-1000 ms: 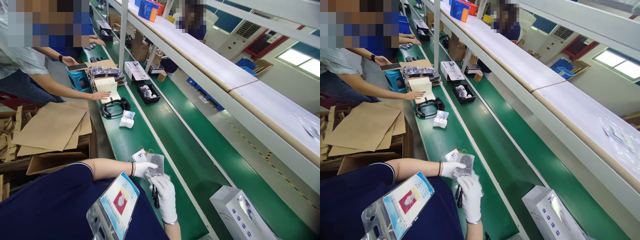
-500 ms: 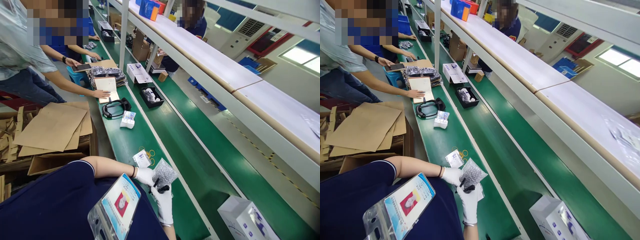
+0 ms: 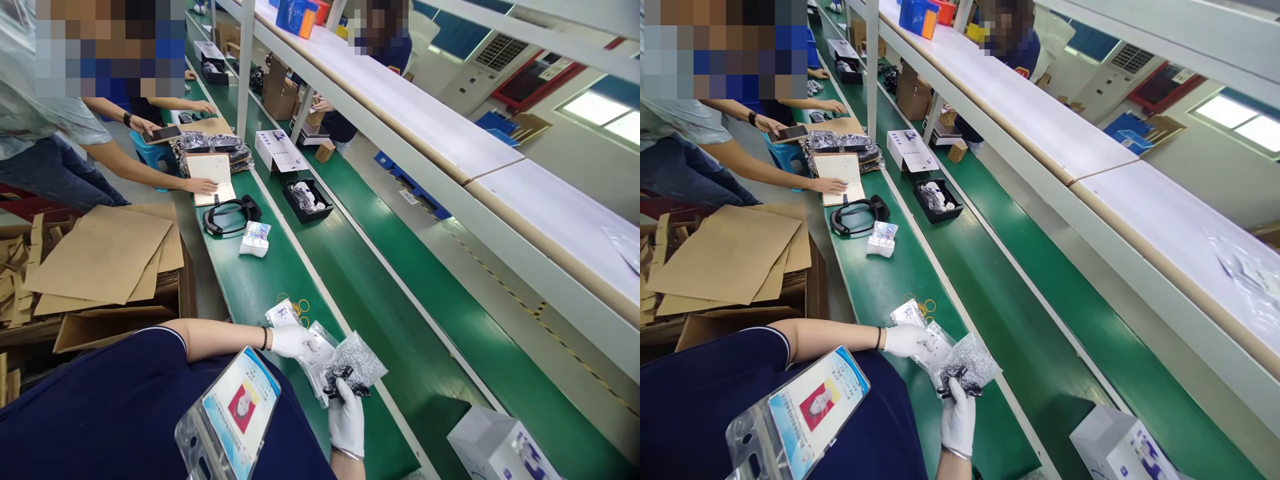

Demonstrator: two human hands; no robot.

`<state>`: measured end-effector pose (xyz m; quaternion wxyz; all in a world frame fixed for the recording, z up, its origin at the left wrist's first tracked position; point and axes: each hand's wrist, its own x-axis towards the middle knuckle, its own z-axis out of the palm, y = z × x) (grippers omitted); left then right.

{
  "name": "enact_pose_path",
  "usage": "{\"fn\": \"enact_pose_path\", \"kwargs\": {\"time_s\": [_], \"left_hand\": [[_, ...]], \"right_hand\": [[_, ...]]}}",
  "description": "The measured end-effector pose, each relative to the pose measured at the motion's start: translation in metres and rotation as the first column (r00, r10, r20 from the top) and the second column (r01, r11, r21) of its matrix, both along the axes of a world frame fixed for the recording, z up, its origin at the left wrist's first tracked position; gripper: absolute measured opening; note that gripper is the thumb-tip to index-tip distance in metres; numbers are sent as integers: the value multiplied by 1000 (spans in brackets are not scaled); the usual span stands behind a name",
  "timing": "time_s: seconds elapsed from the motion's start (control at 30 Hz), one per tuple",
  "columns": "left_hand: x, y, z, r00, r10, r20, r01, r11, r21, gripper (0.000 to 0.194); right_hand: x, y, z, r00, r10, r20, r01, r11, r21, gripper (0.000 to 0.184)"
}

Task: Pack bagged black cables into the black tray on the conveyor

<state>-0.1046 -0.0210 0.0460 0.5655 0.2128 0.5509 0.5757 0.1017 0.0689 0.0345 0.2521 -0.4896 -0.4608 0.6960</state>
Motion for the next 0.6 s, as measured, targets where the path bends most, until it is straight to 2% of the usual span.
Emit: {"fn": "enact_pose_path", "kwargs": {"time_s": [0.03,0.1,0.17,0.2,0.3,0.33,0.4,0.5,0.6], "left_hand": [[-1,1,-2,988,-103,-115,105,994,18,26],[0,3,-5,875,-293,-385,324,946,17,32],[2,2,-6,746,-340,-573,415,910,0,39],[3,2,-7,729,-297,-616,386,923,12,40],[3,-1,-8,705,-62,-706,161,984,75,46],[2,-2,-8,687,-17,-727,98,993,69,47],[0,-3,-10,683,-28,-730,33,999,-7,40],[-1,-3,-15,732,-145,-666,57,987,-152,22],[0,-4,-22,755,-179,-631,84,981,-178,21]], "right_hand": [[-1,-1,3,1000,-6,-20,5,999,-50,76],[-4,-5,9,998,3,-65,-11,993,-119,81],[-11,-11,13,996,0,-84,-11,992,-128,84],[-14,-14,14,997,-15,-82,5,993,-121,85],[-21,-17,12,992,-95,-78,88,991,-98,81],[-22,-16,11,990,-113,-82,105,990,-98,78],[-22,-15,7,986,-140,-90,130,986,-105,75],[-20,-13,1,988,-133,-82,125,988,-88,76],[-19,-14,-6,992,-108,-70,102,991,-87,77]]}}
